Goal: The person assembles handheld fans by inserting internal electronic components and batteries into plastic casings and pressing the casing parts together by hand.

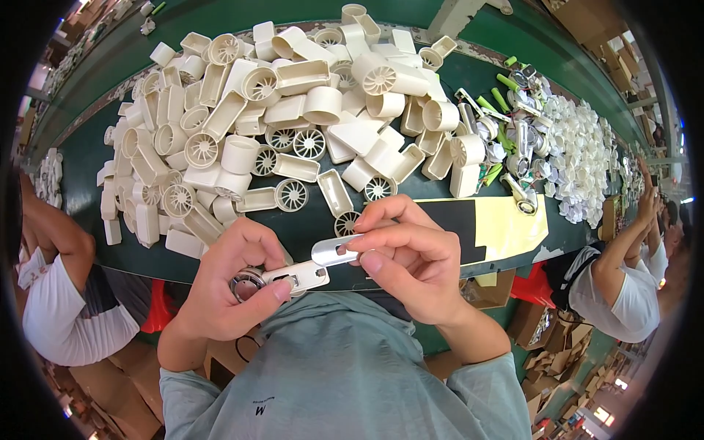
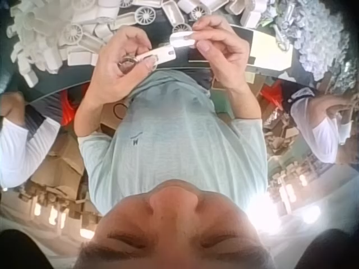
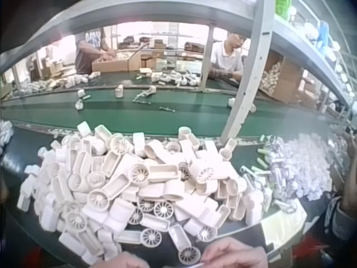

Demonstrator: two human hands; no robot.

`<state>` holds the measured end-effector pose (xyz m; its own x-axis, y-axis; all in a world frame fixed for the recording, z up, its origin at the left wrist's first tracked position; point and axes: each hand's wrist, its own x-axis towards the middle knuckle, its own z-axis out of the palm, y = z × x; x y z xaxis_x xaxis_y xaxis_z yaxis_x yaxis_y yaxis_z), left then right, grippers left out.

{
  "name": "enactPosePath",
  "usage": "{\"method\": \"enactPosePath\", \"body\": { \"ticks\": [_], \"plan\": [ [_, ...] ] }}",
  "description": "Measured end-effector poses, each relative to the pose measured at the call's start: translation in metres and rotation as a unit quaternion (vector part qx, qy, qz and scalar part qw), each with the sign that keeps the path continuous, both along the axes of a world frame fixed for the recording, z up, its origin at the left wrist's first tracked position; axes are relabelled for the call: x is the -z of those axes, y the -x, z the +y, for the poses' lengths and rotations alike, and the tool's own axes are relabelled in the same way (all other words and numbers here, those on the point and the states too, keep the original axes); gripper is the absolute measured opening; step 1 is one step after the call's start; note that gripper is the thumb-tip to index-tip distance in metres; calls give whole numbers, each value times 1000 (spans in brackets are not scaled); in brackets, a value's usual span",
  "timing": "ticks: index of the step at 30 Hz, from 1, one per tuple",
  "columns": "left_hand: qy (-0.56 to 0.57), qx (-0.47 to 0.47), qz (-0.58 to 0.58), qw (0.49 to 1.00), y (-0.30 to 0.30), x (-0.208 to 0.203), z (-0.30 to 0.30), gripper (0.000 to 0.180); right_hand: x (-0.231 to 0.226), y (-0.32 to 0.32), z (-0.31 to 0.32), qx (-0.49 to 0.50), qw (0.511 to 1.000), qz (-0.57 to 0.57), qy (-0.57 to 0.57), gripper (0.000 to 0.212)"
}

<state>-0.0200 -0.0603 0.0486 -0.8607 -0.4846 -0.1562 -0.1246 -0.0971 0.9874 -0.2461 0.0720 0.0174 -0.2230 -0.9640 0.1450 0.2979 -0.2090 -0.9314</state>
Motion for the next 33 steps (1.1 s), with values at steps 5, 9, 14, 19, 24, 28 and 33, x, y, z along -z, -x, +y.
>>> {"method": "enactPosePath", "body": {
  "ticks": [5,9,14,19,24,28,33],
  "plan": [
    [-13,1,-8,1000,-2,1,1,28,2,-3,-1,4,1000,12,-10,25],
    [0,8,-5,1000,-3,2,1,26,3,-5,-1,-11,1000,3,-3,25],
    [-8,14,-4,1000,-2,2,1,24,9,-5,2,-13,1000,-14,-8,26],
    [-12,12,-6,1000,-1,4,2,24,8,-10,2,-3,1000,-6,-12,27],
    [-2,10,8,1000,0,5,1,24,9,-8,-1,-2,1000,18,6,27],
    [12,11,3,1000,2,5,-1,24,7,-9,-3,5,1000,9,1,26],
    [0,6,29,1000,-1,11,4,24,8,-9,-2,12,1000,13,22,23]
  ]
}}
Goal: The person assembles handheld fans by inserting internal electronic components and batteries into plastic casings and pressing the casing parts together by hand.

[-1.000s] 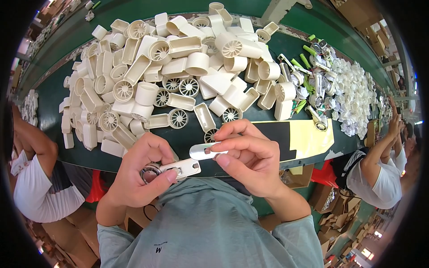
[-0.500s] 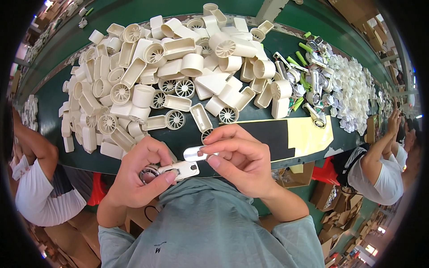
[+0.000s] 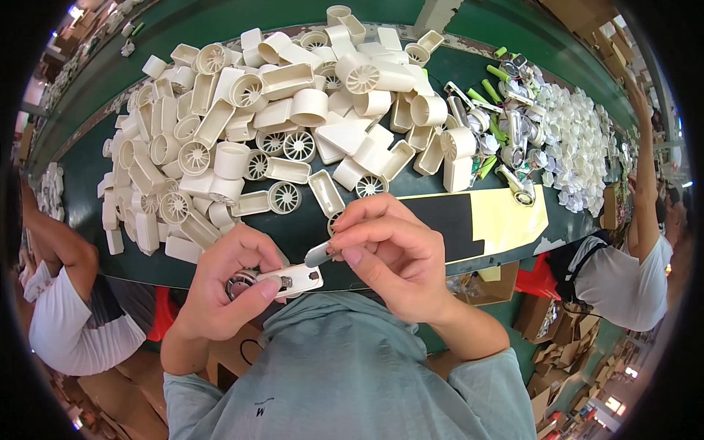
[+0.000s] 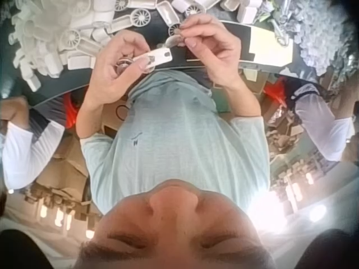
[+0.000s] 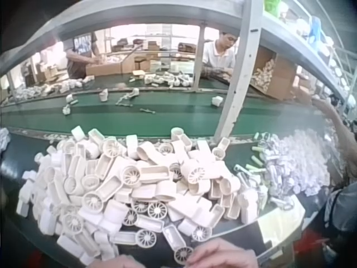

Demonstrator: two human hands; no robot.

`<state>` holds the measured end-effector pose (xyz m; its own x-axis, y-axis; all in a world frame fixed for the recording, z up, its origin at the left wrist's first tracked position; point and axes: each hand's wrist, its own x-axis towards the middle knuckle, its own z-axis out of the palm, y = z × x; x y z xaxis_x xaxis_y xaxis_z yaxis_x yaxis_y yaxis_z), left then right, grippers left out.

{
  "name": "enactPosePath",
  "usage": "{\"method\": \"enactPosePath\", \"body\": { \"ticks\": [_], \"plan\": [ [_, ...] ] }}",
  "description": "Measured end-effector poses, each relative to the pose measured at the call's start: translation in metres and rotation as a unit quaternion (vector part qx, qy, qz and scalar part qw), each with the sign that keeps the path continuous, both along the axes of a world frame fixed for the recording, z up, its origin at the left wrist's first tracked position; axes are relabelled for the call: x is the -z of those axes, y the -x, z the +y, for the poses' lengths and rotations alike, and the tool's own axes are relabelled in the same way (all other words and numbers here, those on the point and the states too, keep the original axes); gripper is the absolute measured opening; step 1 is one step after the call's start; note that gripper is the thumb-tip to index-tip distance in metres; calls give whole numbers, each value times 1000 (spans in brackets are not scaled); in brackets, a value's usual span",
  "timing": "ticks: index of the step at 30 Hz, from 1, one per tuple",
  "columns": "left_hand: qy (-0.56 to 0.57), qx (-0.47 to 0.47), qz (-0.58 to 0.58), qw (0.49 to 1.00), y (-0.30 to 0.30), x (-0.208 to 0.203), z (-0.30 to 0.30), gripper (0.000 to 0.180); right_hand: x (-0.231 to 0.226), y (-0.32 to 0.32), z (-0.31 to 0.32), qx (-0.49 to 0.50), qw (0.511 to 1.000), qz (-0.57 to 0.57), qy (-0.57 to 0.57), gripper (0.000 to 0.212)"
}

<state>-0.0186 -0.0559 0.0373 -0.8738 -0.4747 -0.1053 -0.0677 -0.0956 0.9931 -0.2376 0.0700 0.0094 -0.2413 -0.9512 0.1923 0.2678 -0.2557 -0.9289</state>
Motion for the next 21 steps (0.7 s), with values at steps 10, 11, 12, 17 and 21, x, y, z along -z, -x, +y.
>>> {"method": "enactPosePath", "body": {
  "ticks": [10,11,12,17,21],
  "plan": [
    [10,-31,-10,999,3,2,3,21,-4,4,2,0,1000,-13,-23,22],
    [22,-34,-15,999,2,-2,3,21,-11,3,3,0,1000,3,-23,24],
    [24,-35,-15,999,5,-2,0,21,-9,4,0,-1,1000,3,-22,24],
    [-17,-39,-29,999,13,-3,-5,24,-21,5,-10,20,1000,20,-8,30],
    [-81,-48,-12,995,19,-22,-8,30,-49,6,-16,93,957,273,23,20]
  ]
}}
